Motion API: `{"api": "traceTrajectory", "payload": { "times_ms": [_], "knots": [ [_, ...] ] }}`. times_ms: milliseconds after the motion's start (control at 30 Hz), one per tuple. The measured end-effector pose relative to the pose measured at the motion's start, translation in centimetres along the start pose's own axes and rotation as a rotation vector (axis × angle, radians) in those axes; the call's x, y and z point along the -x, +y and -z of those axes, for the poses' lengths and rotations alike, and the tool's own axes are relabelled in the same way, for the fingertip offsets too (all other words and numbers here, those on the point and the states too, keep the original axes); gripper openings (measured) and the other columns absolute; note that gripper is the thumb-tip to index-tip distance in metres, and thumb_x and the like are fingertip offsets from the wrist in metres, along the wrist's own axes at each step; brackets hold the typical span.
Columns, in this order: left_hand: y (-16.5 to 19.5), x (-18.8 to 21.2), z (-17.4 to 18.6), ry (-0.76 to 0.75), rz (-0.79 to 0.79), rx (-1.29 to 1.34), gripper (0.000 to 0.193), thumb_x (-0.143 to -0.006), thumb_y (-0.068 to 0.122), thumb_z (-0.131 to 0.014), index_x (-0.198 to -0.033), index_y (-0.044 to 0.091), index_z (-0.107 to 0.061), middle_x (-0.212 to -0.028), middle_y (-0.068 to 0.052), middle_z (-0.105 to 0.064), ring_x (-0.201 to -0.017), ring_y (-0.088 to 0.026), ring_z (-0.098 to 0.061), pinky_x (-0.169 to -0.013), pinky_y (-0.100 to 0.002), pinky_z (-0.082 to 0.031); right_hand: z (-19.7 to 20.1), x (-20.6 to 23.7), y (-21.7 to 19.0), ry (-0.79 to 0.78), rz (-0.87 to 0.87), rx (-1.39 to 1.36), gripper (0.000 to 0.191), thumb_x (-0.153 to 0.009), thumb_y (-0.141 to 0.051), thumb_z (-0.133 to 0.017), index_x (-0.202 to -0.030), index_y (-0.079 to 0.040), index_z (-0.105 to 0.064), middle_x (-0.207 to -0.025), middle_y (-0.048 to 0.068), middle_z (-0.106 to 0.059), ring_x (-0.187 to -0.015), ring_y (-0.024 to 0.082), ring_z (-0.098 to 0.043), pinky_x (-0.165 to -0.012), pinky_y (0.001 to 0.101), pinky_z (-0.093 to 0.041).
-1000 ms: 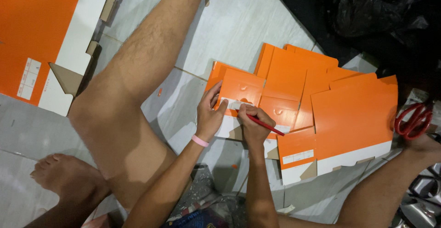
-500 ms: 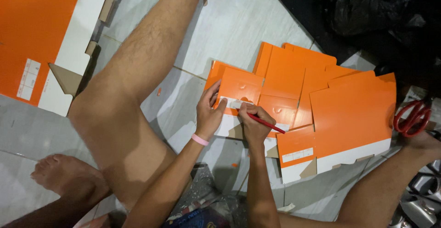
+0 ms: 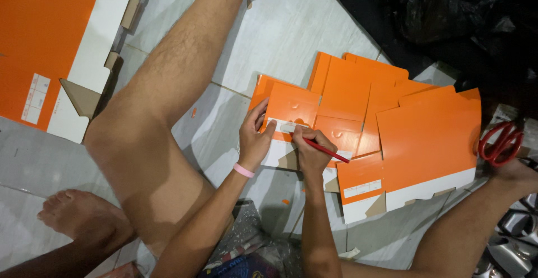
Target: The person sits on the floor and uses a red pen to mark white labels on orange cardboard pieces. They handle the pieces one at a time, writing on each label before setting the piece aside.
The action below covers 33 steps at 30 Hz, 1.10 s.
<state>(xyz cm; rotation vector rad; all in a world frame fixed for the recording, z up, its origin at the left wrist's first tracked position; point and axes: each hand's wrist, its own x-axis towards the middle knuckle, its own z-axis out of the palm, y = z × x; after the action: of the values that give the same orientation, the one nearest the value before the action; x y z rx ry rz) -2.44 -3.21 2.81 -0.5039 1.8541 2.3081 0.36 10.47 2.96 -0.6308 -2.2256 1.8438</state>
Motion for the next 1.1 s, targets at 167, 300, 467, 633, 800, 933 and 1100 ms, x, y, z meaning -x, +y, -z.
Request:
{"api": "traceTrajectory", "payload": {
  "times_ms": [167,300,467,633,800,933,1100],
  "knots": [
    [-0.06,0.04,-0.06,0.0,-0.002,-0.012,0.055,-0.092,-0.009,-0.06,-0.146,-0.003,-0.05,-0.143,-0.016,-0.057,-0.127,-0.022,-0.062,-0.108,-0.032,-0.052,0.0,-0.01,0.31,0.016,-0.005,-0.021,0.023,-0.092,-0.003,-0.079,-0.074,0.004,-0.066,-0.077,0.01,-0.075,-0.072,0.013,-0.066,-0.074,0.0271,-0.055],
    [-0.17,0.0,-0.01,0.0,-0.008,-0.01,0.056,-0.091,-0.01,-0.059,-0.145,-0.003,-0.05,-0.144,-0.016,-0.057,-0.127,-0.022,-0.062,-0.107,-0.032,-0.051,-0.05,0.05,0.31,0.017,-0.02,-0.022,0.021,-0.09,-0.003,-0.078,-0.073,0.003,-0.067,-0.08,0.009,-0.076,-0.073,0.011,-0.068,-0.072,0.0262,-0.055],
    [-0.32,0.06,0.06,-0.003,-0.011,0.01,0.055,-0.092,-0.01,-0.059,-0.145,-0.003,-0.05,-0.144,-0.016,-0.057,-0.128,-0.022,-0.062,-0.108,-0.032,-0.052,0.08,0.15,0.25,0.02,0.013,0.007,0.02,-0.089,-0.003,-0.078,-0.074,0.002,-0.067,-0.079,0.009,-0.076,-0.074,0.01,-0.069,-0.069,0.0251,-0.055],
    [-0.36,0.15,0.19,-0.008,-0.024,-0.001,0.055,-0.092,-0.01,-0.06,-0.146,-0.003,-0.05,-0.143,-0.016,-0.057,-0.127,-0.022,-0.062,-0.108,-0.033,-0.051,0.02,0.22,0.38,0.044,-0.033,0.07,0.022,-0.09,-0.004,-0.08,-0.073,0.003,-0.069,-0.075,0.01,-0.074,-0.066,0.011,-0.063,-0.067,0.0266,-0.053],
    [-0.05,0.18,0.24,-0.02,-0.026,-0.035,0.055,-0.093,-0.01,-0.059,-0.146,-0.002,-0.05,-0.144,-0.016,-0.056,-0.128,-0.022,-0.061,-0.109,-0.033,-0.051,0.05,0.36,0.09,0.014,0.068,0.03,0.021,-0.091,-0.004,-0.078,-0.074,0.002,-0.068,-0.081,0.009,-0.076,-0.076,0.01,-0.071,-0.075,0.0255,-0.057],
    [0.1,0.19,0.22,-0.015,-0.017,-0.028,0.055,-0.092,-0.009,-0.059,-0.146,-0.002,-0.05,-0.144,-0.016,-0.057,-0.127,-0.021,-0.062,-0.108,-0.033,-0.052,-0.01,0.43,0.0,0.016,0.111,0.09,0.022,-0.091,-0.005,-0.079,-0.073,0.002,-0.068,-0.078,0.01,-0.076,-0.073,0.01,-0.07,-0.072,0.0252,-0.057],
    [-0.17,0.2,0.27,-0.002,-0.013,-0.026,0.055,-0.092,-0.009,-0.059,-0.145,-0.002,-0.051,-0.144,-0.016,-0.058,-0.126,-0.021,-0.063,-0.106,-0.032,-0.052,0.0,0.4,0.46,0.056,0.007,0.065,0.024,-0.089,-0.005,-0.079,-0.071,0.002,-0.065,-0.078,0.011,-0.076,-0.068,0.009,-0.066,-0.068,0.024,-0.055]
  ]
}}
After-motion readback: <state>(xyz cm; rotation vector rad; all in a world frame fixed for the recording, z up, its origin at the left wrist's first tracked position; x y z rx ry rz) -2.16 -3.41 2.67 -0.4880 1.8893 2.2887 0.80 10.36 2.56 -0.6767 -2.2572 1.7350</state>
